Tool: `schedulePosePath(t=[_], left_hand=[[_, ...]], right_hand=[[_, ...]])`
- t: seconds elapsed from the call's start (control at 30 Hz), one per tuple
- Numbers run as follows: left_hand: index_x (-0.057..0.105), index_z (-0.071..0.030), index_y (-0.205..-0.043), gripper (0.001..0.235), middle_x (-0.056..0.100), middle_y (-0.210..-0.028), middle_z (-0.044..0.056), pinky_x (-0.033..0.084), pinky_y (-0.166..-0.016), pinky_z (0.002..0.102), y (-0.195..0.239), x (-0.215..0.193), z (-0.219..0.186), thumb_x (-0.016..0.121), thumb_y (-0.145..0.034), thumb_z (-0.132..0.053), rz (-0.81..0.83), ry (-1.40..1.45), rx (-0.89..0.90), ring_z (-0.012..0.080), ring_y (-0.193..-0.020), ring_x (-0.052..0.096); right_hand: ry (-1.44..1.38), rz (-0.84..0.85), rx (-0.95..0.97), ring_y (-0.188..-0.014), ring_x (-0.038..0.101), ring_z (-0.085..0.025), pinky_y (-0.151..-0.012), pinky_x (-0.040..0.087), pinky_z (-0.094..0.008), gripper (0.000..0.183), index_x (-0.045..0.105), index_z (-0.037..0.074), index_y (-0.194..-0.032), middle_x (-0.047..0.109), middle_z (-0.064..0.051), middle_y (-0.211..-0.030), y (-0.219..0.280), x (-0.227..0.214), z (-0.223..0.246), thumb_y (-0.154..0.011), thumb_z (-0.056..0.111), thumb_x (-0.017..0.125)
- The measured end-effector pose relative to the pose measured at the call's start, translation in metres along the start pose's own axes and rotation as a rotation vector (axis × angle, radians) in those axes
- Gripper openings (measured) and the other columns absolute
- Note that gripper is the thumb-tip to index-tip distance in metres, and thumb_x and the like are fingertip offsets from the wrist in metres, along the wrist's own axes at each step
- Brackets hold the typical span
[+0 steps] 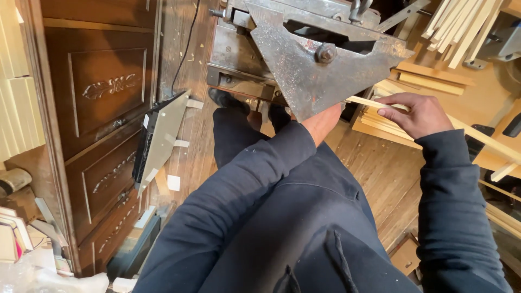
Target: Using a manual miter chopper machine to cut wooden molding strips for picture frames.
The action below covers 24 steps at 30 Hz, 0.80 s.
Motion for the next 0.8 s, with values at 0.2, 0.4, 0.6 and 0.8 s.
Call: schedulePosePath(t=[0.2,0.4,0.6,0.8], left_hand=[[0.066,-0.007,-0.13,0.043,0.064,-0.127,0.017,0.046,-0.104,0.053,-0.012,0.029,0.008,0.055,-0.094,-0.027,-0.109,0.528,-0.435,0.0387,-0.122,0.056],[0.065,-0.007,-0.134,0.039,0.062,-0.129,0.015,0.046,-0.106,0.052,-0.014,0.064,-0.039,0.051,-0.102,-0.024,0.017,0.451,-0.275,0.0352,-0.124,0.055],[0.067,-0.006,-0.13,0.031,0.063,-0.127,0.013,0.047,-0.108,0.053,-0.003,0.054,-0.036,0.053,-0.105,-0.017,0.057,0.369,-0.183,0.0356,-0.124,0.056],[0.068,-0.008,-0.129,0.04,0.065,-0.125,0.012,0.045,-0.108,0.051,-0.008,0.035,-0.012,0.053,-0.095,-0.022,-0.056,0.331,-0.299,0.0327,-0.123,0.057]], right_hand=[[-0.002,-0.021,-0.013,-0.089,0.073,-0.023,-0.081,0.057,-0.036,0.034,0.077,0.012,-0.12,0.077,-0.009,-0.106,0.0,-0.003,0.004,-0.096,0.036,0.074],[0.006,-0.014,0.035,-0.084,0.071,-0.023,-0.078,0.056,-0.037,0.034,0.077,0.013,-0.12,0.078,-0.008,-0.105,-0.001,-0.002,0.0,-0.095,0.036,0.075],[-0.022,-0.022,0.016,-0.086,0.071,-0.021,-0.079,0.057,-0.036,0.034,0.077,0.012,-0.12,0.077,-0.008,-0.104,-0.001,-0.001,-0.002,-0.095,0.036,0.075],[-0.053,-0.026,-0.013,-0.091,0.073,-0.02,-0.083,0.058,-0.035,0.035,0.075,0.011,-0.119,0.077,-0.008,-0.107,-0.002,0.0,-0.005,-0.095,0.036,0.075]])
Point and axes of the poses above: each hand's wrist, its own y-axis away from the middle knuckle, its own x-axis out of the palm, z = x × y, the point moved 8 cm from there along -y, towards the middle knuckle
